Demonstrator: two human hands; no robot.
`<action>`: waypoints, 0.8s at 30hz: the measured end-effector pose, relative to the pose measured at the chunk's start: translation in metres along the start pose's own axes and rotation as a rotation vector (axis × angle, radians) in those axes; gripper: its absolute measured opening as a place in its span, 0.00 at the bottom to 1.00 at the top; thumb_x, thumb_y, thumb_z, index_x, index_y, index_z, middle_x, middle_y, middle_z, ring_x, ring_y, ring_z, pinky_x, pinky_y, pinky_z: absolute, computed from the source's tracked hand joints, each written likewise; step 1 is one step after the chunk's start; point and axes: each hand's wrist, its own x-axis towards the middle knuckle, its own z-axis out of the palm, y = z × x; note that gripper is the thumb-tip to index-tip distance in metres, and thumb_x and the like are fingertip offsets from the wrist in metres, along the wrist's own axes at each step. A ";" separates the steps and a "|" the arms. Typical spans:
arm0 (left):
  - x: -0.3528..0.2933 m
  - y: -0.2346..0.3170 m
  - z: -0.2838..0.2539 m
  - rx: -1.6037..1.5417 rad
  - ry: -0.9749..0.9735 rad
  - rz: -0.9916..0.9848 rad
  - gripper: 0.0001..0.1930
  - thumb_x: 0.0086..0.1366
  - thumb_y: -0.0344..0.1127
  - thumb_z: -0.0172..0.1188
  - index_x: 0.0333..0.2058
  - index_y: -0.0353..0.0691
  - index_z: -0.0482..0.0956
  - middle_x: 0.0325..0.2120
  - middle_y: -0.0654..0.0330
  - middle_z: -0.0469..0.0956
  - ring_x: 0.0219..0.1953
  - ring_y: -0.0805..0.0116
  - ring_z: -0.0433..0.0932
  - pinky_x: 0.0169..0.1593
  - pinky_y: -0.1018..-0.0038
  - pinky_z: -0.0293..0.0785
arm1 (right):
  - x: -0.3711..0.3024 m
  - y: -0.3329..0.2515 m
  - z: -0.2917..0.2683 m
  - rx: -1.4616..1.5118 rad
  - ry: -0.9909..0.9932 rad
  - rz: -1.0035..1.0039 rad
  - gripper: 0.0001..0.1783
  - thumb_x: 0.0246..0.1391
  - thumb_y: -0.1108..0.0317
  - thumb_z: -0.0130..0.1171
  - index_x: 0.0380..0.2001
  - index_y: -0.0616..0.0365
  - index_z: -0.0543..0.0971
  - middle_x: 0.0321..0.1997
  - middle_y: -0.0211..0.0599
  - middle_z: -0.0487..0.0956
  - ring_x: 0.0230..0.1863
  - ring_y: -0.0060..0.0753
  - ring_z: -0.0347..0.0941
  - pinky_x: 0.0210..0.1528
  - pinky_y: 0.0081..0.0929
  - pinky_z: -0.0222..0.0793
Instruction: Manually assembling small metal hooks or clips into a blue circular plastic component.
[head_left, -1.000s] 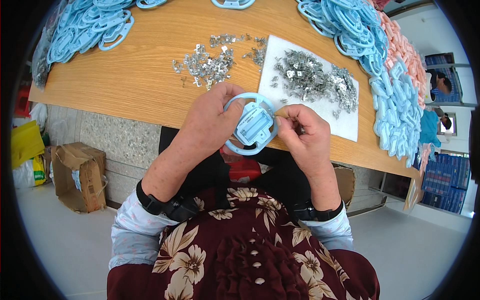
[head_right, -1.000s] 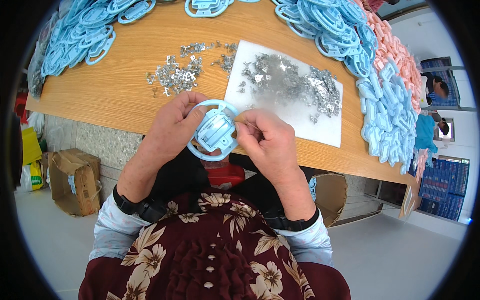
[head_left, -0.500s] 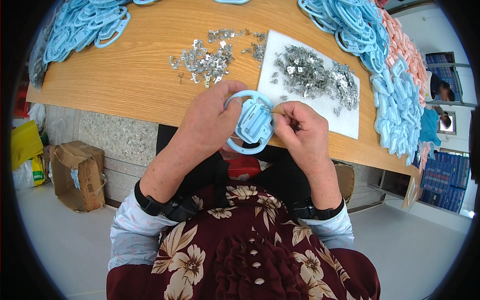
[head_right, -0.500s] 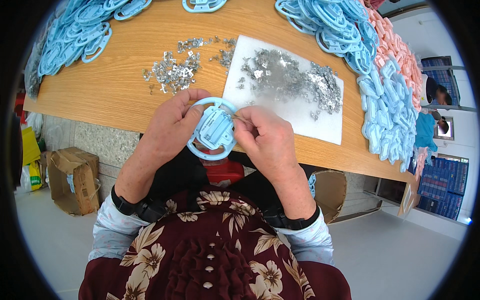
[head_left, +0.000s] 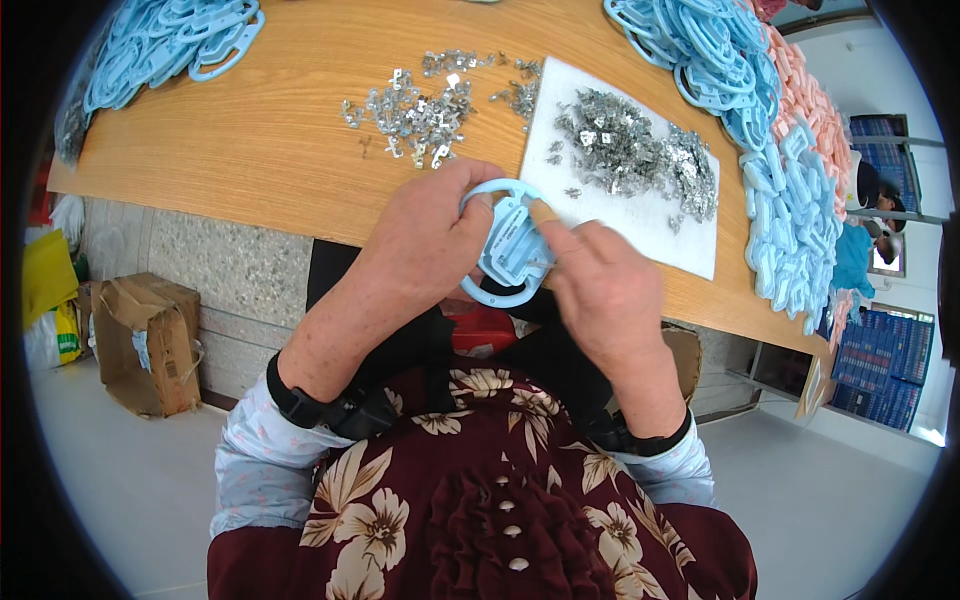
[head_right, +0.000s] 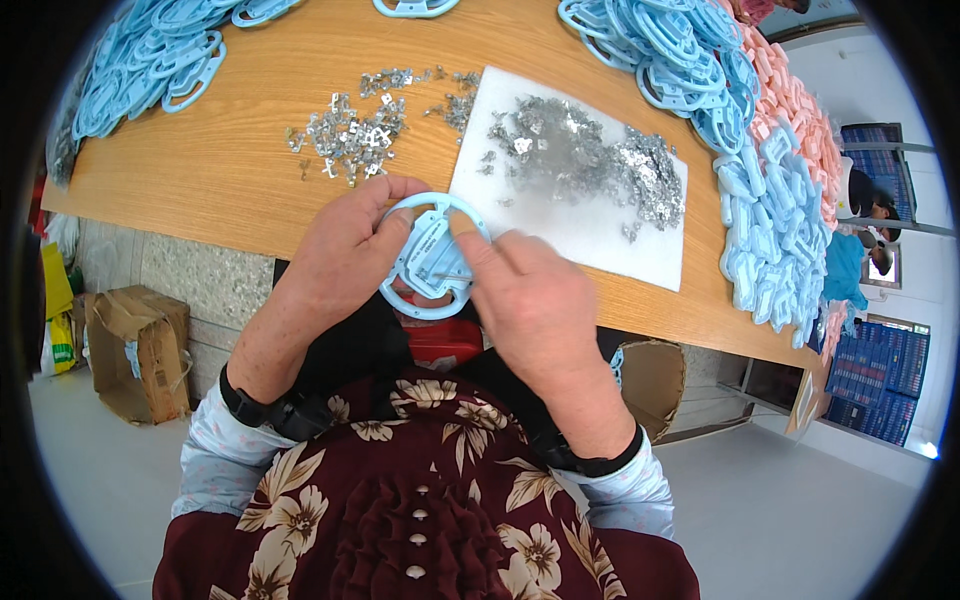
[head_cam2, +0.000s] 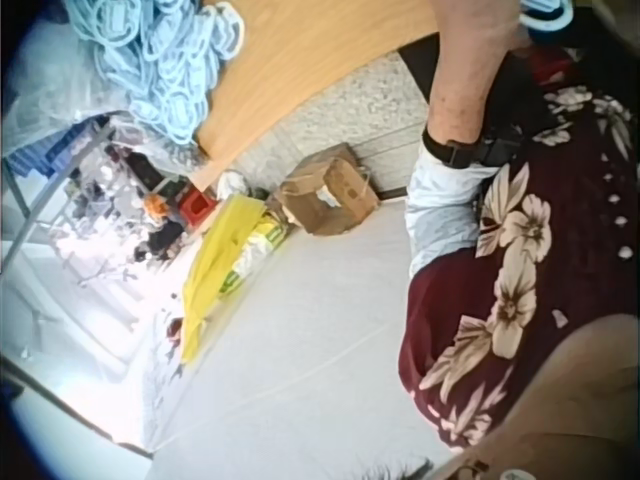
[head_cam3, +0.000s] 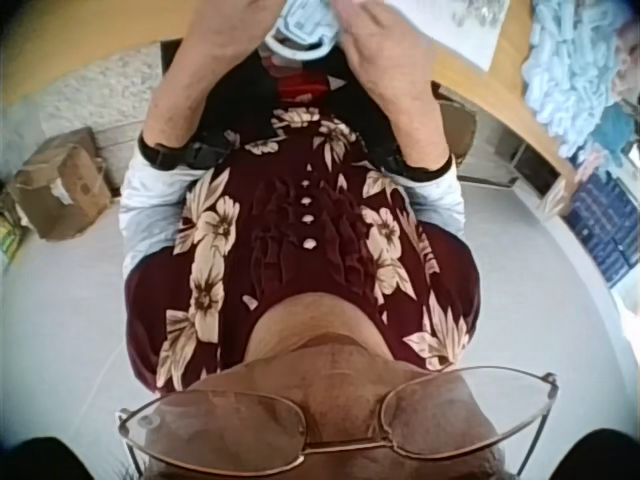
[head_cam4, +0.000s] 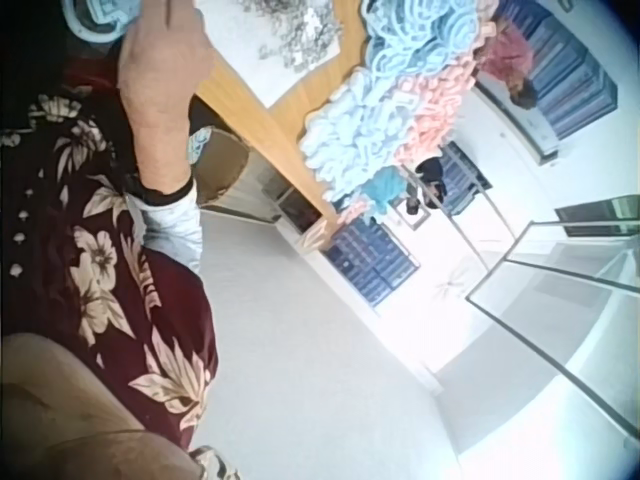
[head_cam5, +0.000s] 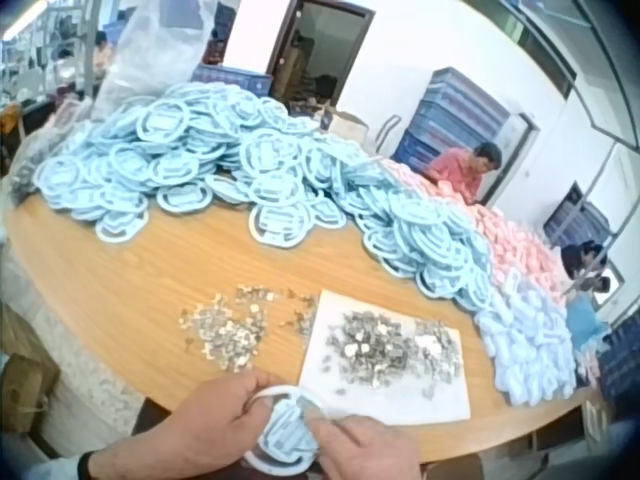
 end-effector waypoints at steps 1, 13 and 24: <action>0.000 -0.001 0.000 -0.001 -0.006 0.008 0.14 0.73 0.32 0.49 0.50 0.29 0.76 0.38 0.56 0.82 0.40 0.72 0.80 0.45 0.73 0.76 | -0.001 0.000 0.002 0.050 -0.010 0.011 0.26 0.51 0.70 0.64 0.56 0.52 0.77 0.30 0.38 0.76 0.31 0.45 0.77 0.31 0.39 0.74; -0.011 0.008 -0.003 -0.378 -0.102 -0.072 0.15 0.75 0.31 0.48 0.55 0.32 0.73 0.43 0.62 0.79 0.44 0.78 0.77 0.48 0.78 0.75 | -0.002 0.017 0.007 1.521 -0.144 0.674 0.21 0.68 0.58 0.57 0.55 0.62 0.76 0.31 0.24 0.75 0.22 0.14 0.64 0.23 0.15 0.59; -0.010 0.034 -0.004 0.334 -0.191 0.363 0.21 0.63 0.29 0.57 0.55 0.37 0.74 0.38 0.54 0.79 0.36 0.65 0.79 0.41 0.68 0.74 | -0.008 0.014 -0.002 1.482 -0.188 0.623 0.18 0.70 0.63 0.54 0.55 0.63 0.78 0.30 0.20 0.75 0.22 0.09 0.60 0.22 0.11 0.55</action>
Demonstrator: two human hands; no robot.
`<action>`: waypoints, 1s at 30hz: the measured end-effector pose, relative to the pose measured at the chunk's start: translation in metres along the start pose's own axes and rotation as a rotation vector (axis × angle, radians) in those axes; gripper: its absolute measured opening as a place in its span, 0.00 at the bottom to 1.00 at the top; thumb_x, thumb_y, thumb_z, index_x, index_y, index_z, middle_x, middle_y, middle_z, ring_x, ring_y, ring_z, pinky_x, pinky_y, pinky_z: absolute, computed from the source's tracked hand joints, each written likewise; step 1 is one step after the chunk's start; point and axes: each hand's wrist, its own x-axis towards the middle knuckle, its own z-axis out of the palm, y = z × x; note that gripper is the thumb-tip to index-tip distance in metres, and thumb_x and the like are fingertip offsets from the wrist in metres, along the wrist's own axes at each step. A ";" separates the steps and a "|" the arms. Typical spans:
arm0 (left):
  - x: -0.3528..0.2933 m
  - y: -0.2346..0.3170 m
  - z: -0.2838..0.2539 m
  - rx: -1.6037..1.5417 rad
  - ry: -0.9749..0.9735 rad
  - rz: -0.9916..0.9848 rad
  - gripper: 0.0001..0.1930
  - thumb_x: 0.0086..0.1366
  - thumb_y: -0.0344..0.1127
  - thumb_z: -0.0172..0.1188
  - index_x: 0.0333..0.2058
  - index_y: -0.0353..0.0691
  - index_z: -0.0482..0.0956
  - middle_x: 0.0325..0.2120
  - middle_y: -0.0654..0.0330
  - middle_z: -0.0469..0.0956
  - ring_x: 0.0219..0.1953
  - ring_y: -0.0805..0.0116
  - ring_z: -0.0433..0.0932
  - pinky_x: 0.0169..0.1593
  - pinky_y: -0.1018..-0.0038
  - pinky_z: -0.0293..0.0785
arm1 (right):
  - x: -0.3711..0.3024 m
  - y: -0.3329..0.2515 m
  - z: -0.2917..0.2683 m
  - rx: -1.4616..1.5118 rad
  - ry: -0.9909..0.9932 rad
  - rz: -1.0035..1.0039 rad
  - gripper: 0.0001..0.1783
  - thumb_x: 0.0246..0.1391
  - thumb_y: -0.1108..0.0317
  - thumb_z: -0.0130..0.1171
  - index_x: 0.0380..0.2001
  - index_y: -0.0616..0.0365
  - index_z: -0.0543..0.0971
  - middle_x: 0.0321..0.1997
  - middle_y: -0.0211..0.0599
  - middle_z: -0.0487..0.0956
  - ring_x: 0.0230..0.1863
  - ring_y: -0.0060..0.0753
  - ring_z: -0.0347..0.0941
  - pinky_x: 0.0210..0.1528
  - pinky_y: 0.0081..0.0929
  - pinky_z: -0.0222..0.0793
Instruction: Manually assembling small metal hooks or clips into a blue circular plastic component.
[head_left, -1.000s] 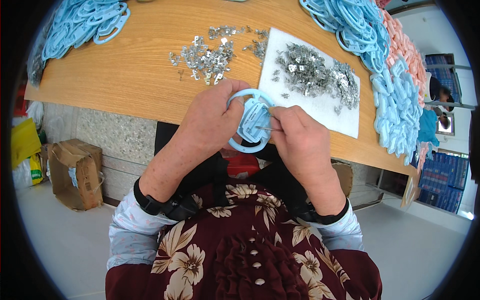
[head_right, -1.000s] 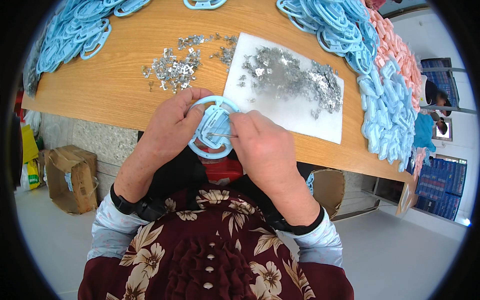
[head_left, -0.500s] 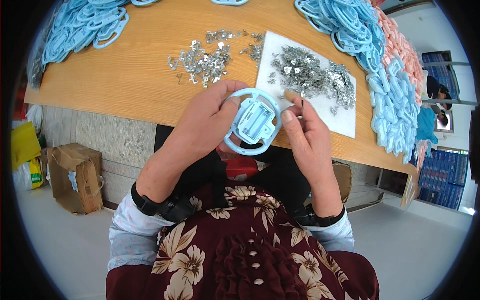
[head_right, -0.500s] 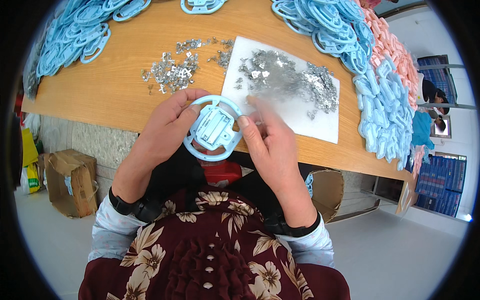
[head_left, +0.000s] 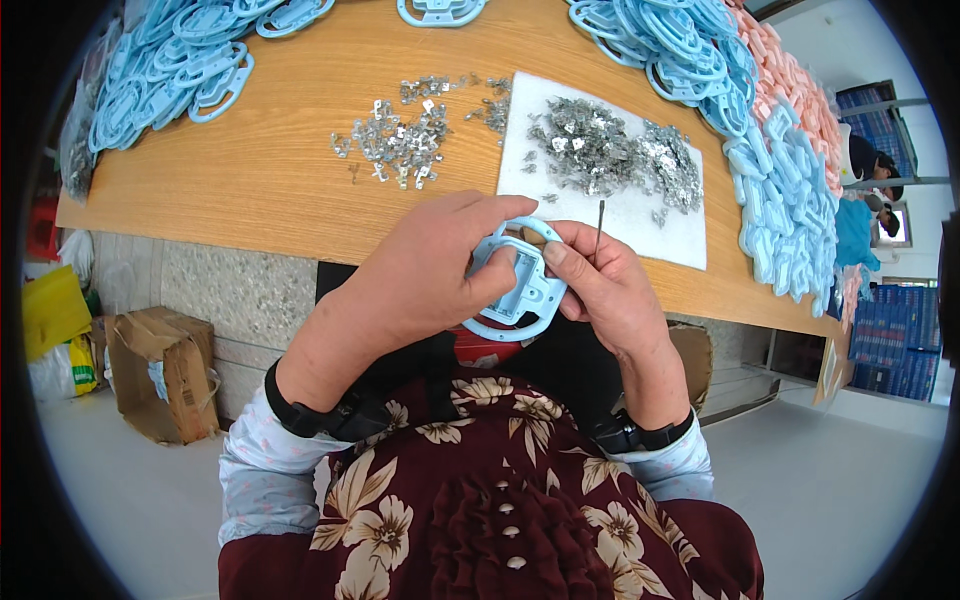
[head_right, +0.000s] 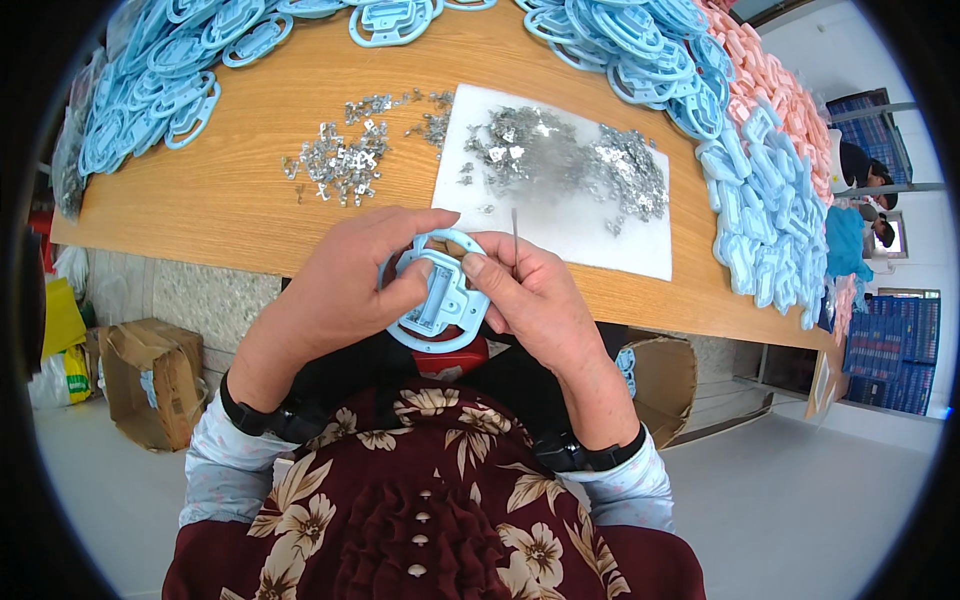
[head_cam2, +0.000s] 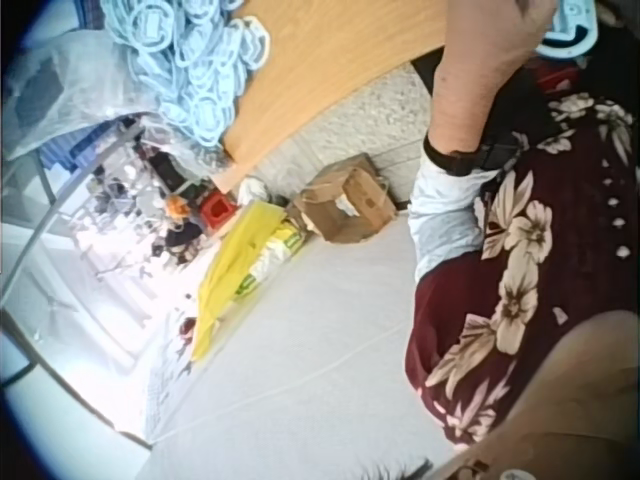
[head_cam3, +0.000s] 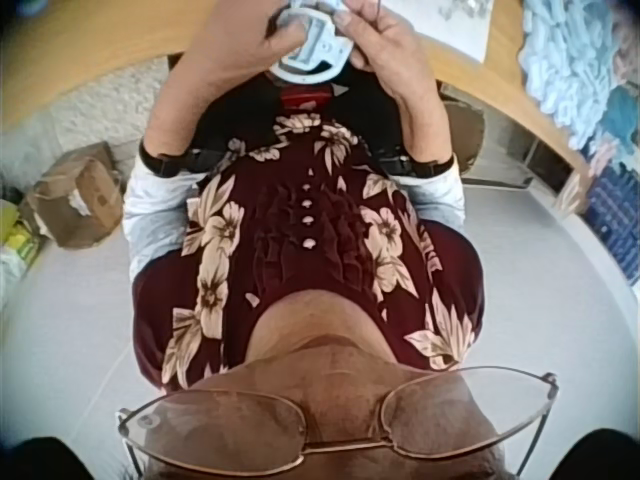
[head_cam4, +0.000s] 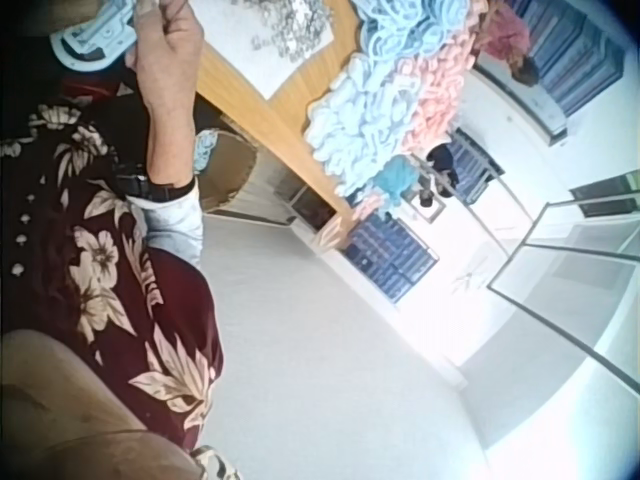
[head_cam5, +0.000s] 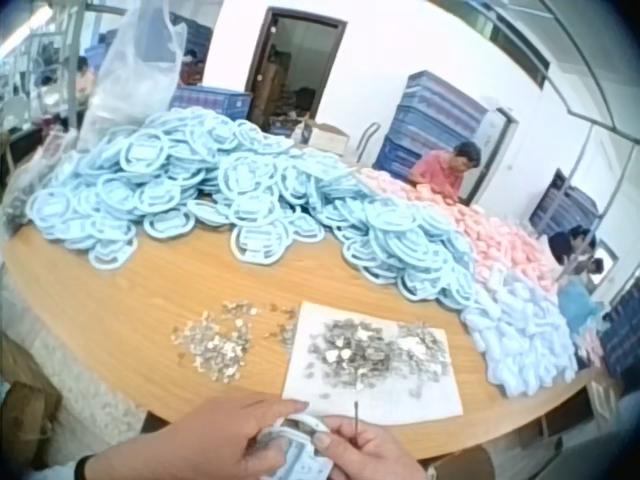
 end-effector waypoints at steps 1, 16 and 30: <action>0.000 0.001 0.001 0.112 0.011 0.063 0.21 0.62 0.28 0.57 0.55 0.38 0.74 0.37 0.52 0.79 0.36 0.63 0.79 0.42 0.67 0.74 | -0.001 0.000 0.002 -0.032 0.014 -0.012 0.18 0.70 0.62 0.54 0.55 0.63 0.78 0.30 0.20 0.75 0.22 0.09 0.61 0.23 0.11 0.56; -0.004 -0.009 0.015 -1.124 -0.064 -0.352 0.25 0.77 0.52 0.45 0.56 0.34 0.71 0.28 0.60 0.77 0.23 0.74 0.76 0.24 0.80 0.70 | 0.004 -0.022 0.024 -0.015 0.018 -0.196 0.18 0.64 0.74 0.59 0.55 0.66 0.71 0.28 0.30 0.80 0.32 0.25 0.84 0.27 0.19 0.77; -0.006 -0.019 0.018 -1.323 -0.159 -0.334 0.25 0.76 0.52 0.49 0.58 0.37 0.70 0.33 0.58 0.80 0.27 0.72 0.78 0.28 0.79 0.73 | 0.012 -0.021 0.017 -0.146 -0.008 -0.174 0.18 0.67 0.69 0.56 0.56 0.66 0.69 0.29 0.34 0.79 0.30 0.24 0.80 0.30 0.21 0.74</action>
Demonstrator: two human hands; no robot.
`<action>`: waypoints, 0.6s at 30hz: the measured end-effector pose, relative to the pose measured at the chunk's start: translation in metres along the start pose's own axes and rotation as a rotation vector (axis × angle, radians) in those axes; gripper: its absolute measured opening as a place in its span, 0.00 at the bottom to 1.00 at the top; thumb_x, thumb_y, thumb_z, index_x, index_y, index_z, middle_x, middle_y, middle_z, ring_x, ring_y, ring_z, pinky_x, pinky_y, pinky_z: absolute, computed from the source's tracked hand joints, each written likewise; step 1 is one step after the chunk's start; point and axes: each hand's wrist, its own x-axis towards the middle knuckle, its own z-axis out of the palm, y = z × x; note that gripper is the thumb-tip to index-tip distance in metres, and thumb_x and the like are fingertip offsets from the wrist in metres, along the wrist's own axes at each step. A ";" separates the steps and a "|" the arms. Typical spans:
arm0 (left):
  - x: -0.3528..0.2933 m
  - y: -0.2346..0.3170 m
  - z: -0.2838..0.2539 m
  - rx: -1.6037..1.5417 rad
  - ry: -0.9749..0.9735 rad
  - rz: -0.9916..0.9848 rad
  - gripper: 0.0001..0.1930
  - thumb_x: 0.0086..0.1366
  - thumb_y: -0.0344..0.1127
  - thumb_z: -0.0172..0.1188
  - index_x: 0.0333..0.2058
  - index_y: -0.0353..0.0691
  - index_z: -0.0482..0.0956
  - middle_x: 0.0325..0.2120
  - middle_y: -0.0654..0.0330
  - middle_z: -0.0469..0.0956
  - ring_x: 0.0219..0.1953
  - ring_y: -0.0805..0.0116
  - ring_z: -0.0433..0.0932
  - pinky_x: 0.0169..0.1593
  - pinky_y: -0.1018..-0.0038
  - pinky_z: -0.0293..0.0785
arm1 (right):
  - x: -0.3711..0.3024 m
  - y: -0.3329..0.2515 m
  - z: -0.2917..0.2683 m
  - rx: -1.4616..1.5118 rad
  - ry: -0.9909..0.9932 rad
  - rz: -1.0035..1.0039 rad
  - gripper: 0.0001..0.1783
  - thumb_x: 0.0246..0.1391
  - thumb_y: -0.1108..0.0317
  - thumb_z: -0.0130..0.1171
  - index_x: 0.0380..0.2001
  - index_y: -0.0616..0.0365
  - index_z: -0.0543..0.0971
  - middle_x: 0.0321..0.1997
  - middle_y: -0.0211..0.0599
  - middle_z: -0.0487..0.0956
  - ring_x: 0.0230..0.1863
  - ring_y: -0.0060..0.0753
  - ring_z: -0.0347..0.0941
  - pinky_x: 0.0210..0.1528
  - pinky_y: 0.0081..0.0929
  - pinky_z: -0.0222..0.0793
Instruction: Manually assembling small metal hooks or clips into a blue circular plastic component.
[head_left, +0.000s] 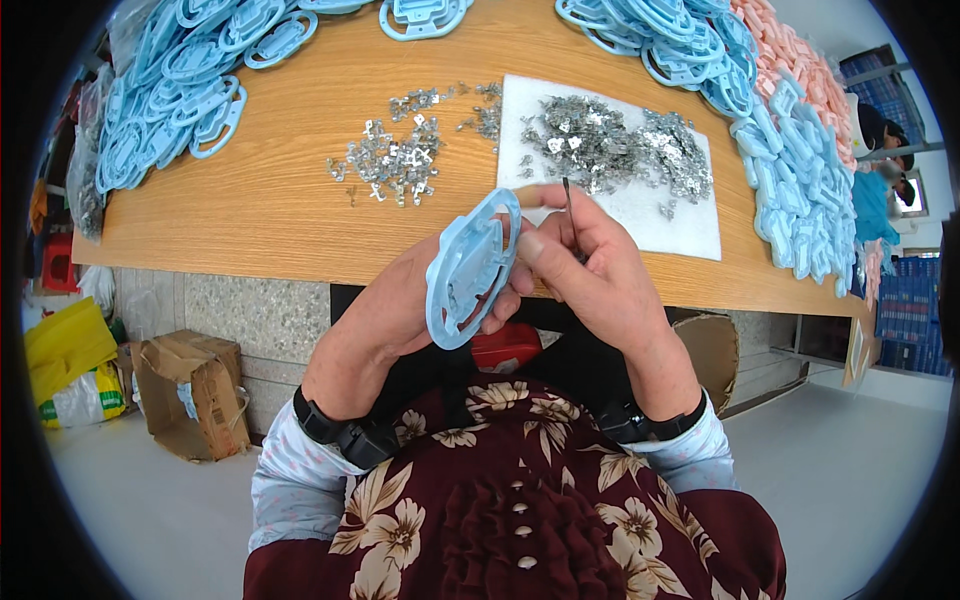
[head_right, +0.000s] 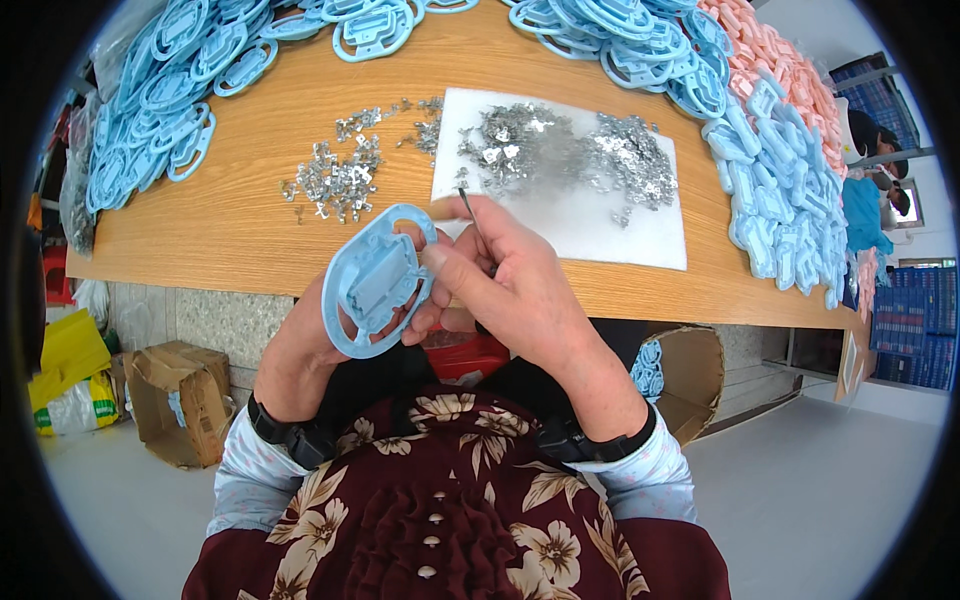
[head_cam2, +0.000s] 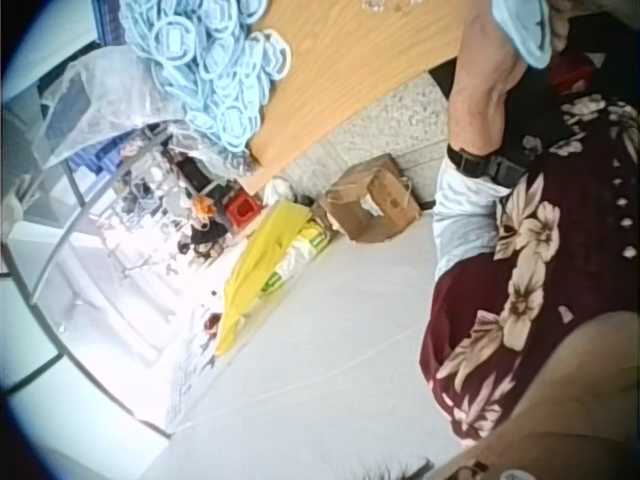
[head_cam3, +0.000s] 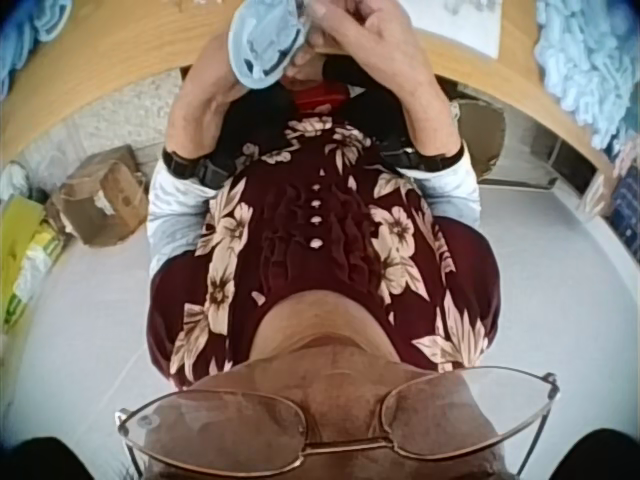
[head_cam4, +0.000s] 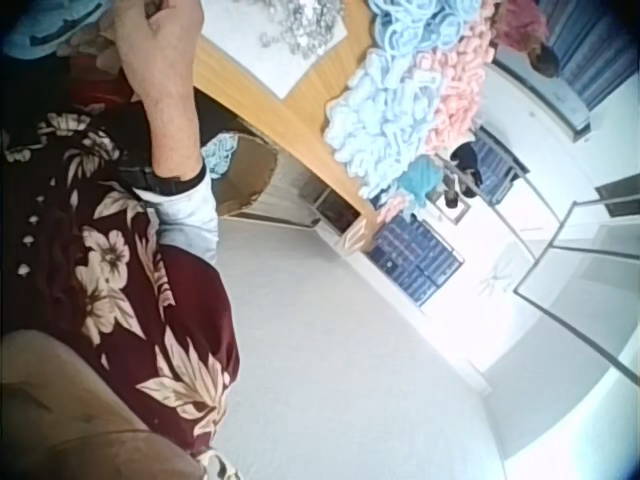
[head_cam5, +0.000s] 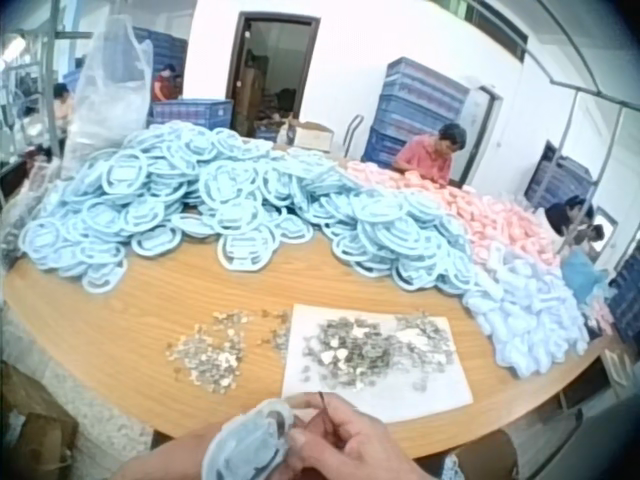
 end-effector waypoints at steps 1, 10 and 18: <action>0.000 0.000 -0.001 -0.040 -0.016 0.003 0.24 0.76 0.50 0.49 0.59 0.37 0.70 0.35 0.57 0.80 0.29 0.71 0.79 0.29 0.79 0.75 | -0.001 0.003 0.002 0.014 0.074 -0.058 0.16 0.68 0.68 0.54 0.55 0.63 0.70 0.30 0.33 0.78 0.29 0.21 0.76 0.30 0.19 0.69; 0.000 -0.001 -0.002 -0.225 0.095 0.071 0.27 0.73 0.46 0.53 0.64 0.35 0.67 0.49 0.45 0.80 0.43 0.56 0.83 0.38 0.63 0.84 | -0.007 0.020 0.013 -0.589 0.312 -0.469 0.10 0.62 0.75 0.56 0.46 0.57 0.79 0.36 0.44 0.81 0.31 0.44 0.81 0.33 0.33 0.78; 0.004 -0.006 0.002 -0.139 0.148 0.230 0.24 0.73 0.44 0.55 0.62 0.39 0.69 0.64 0.52 0.68 0.59 0.56 0.76 0.55 0.59 0.82 | -0.004 0.022 0.016 -0.717 0.279 -0.501 0.21 0.55 0.80 0.59 0.52 0.53 0.80 0.30 0.39 0.77 0.26 0.39 0.79 0.25 0.31 0.76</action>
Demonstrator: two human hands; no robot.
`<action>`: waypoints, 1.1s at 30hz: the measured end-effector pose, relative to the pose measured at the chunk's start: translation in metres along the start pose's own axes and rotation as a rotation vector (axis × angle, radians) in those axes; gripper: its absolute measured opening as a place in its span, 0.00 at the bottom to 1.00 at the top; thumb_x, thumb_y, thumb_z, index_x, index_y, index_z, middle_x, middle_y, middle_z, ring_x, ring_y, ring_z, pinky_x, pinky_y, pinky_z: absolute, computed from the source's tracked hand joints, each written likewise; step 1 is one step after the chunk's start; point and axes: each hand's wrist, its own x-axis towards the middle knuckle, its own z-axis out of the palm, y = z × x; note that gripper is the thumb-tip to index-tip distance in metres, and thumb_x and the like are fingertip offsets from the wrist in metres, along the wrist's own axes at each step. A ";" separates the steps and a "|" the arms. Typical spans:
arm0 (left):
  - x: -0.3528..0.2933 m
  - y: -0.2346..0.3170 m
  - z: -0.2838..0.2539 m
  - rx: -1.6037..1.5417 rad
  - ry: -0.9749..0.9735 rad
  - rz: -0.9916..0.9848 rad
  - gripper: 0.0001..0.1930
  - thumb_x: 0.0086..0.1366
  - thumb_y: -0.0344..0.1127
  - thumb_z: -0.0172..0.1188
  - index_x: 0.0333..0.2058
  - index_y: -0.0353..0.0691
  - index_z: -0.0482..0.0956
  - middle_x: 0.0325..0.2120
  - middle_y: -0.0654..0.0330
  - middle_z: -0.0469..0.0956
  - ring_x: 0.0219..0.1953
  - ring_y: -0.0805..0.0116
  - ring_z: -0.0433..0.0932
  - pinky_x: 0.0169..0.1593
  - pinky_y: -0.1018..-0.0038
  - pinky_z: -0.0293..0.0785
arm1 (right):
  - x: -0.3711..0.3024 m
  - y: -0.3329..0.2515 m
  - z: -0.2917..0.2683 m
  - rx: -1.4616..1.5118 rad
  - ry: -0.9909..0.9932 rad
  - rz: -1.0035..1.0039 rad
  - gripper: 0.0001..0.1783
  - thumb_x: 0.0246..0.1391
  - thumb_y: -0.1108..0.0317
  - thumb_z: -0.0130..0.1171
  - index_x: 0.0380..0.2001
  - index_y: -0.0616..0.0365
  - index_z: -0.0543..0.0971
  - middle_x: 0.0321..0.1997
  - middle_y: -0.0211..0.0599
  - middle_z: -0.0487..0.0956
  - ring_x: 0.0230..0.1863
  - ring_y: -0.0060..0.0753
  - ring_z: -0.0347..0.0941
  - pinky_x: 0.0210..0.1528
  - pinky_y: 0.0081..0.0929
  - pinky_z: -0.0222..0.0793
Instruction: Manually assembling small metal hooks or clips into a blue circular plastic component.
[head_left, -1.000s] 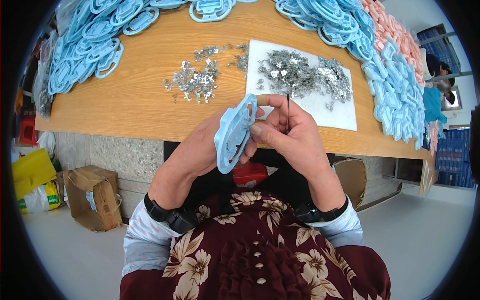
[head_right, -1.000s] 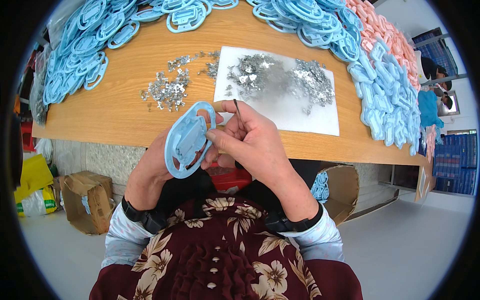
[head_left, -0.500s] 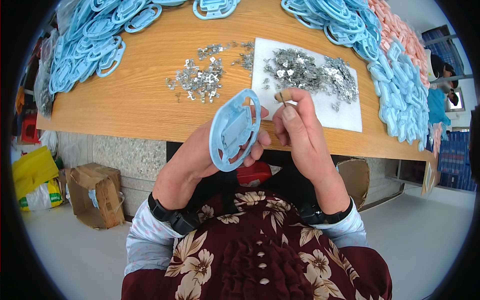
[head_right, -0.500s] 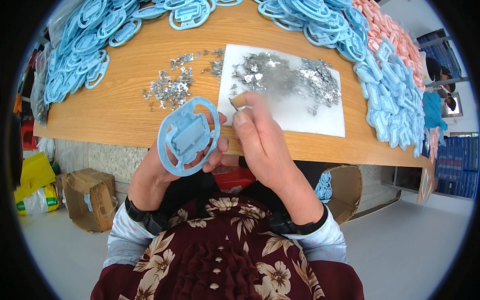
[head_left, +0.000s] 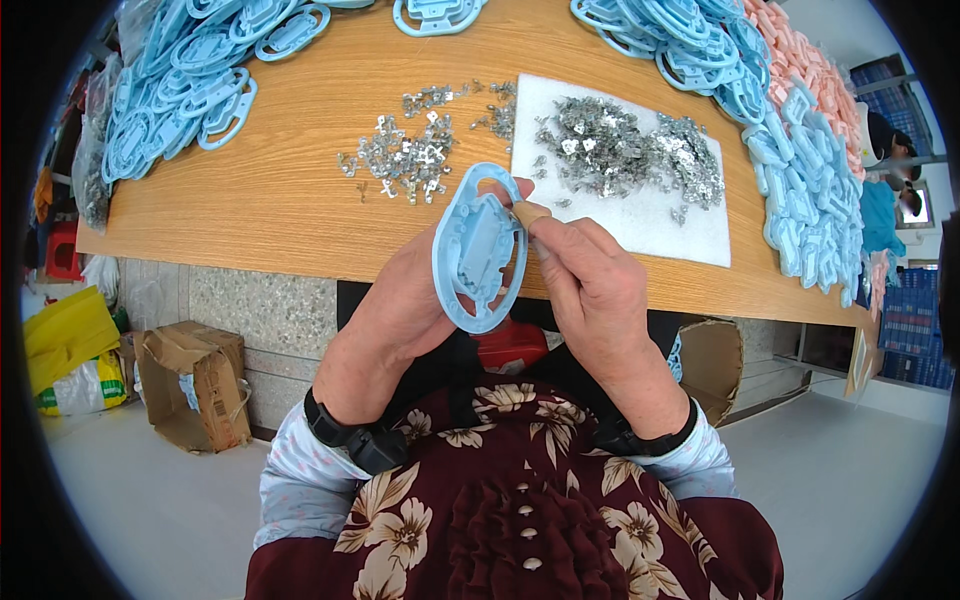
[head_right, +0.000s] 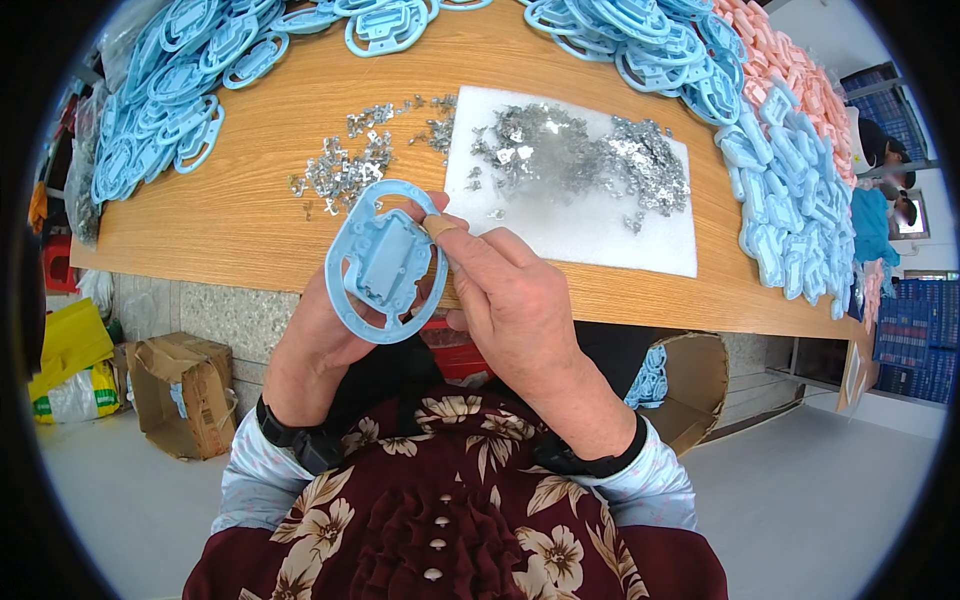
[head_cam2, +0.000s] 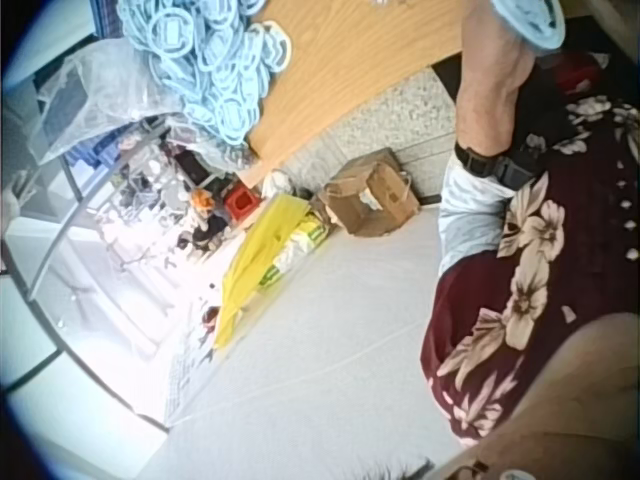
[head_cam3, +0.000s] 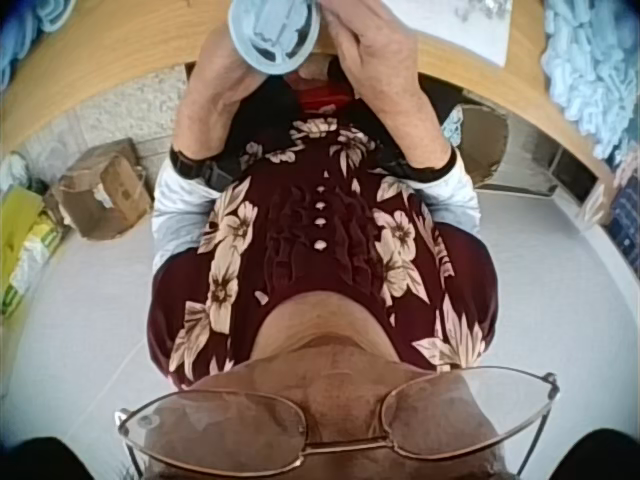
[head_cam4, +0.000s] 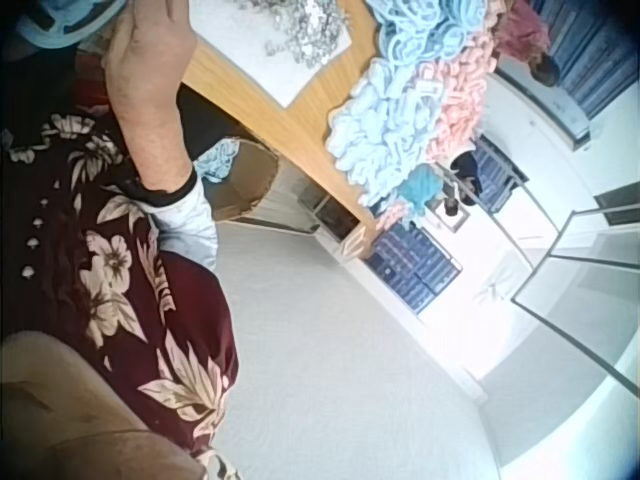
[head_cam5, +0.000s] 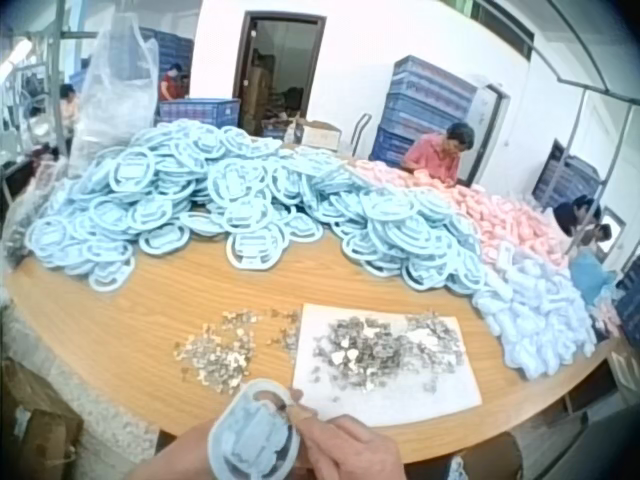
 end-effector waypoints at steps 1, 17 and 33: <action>0.001 0.000 0.001 0.002 -0.028 -0.002 0.24 0.73 0.44 0.55 0.63 0.39 0.69 0.65 0.52 0.67 0.60 0.55 0.75 0.57 0.60 0.81 | 0.000 0.000 -0.001 -0.021 -0.010 -0.014 0.22 0.55 0.80 0.59 0.53 0.53 0.80 0.30 0.39 0.77 0.26 0.38 0.79 0.25 0.31 0.76; 0.009 0.005 0.026 0.668 -0.006 0.036 0.21 0.72 0.31 0.49 0.61 0.31 0.68 0.53 0.50 0.75 0.53 0.61 0.77 0.58 0.69 0.72 | -0.022 0.021 -0.046 1.156 -0.066 0.435 0.16 0.63 0.73 0.57 0.53 0.63 0.75 0.45 0.33 0.80 0.39 0.16 0.77 0.35 0.16 0.74; -0.054 0.022 0.001 0.997 -0.138 0.006 0.09 0.70 0.32 0.58 0.39 0.31 0.83 0.29 0.63 0.82 0.30 0.78 0.78 0.37 0.78 0.75 | -0.235 0.119 -0.207 0.438 0.344 0.965 0.12 0.65 0.68 0.54 0.48 0.62 0.78 0.41 0.32 0.83 0.37 0.18 0.79 0.40 0.19 0.76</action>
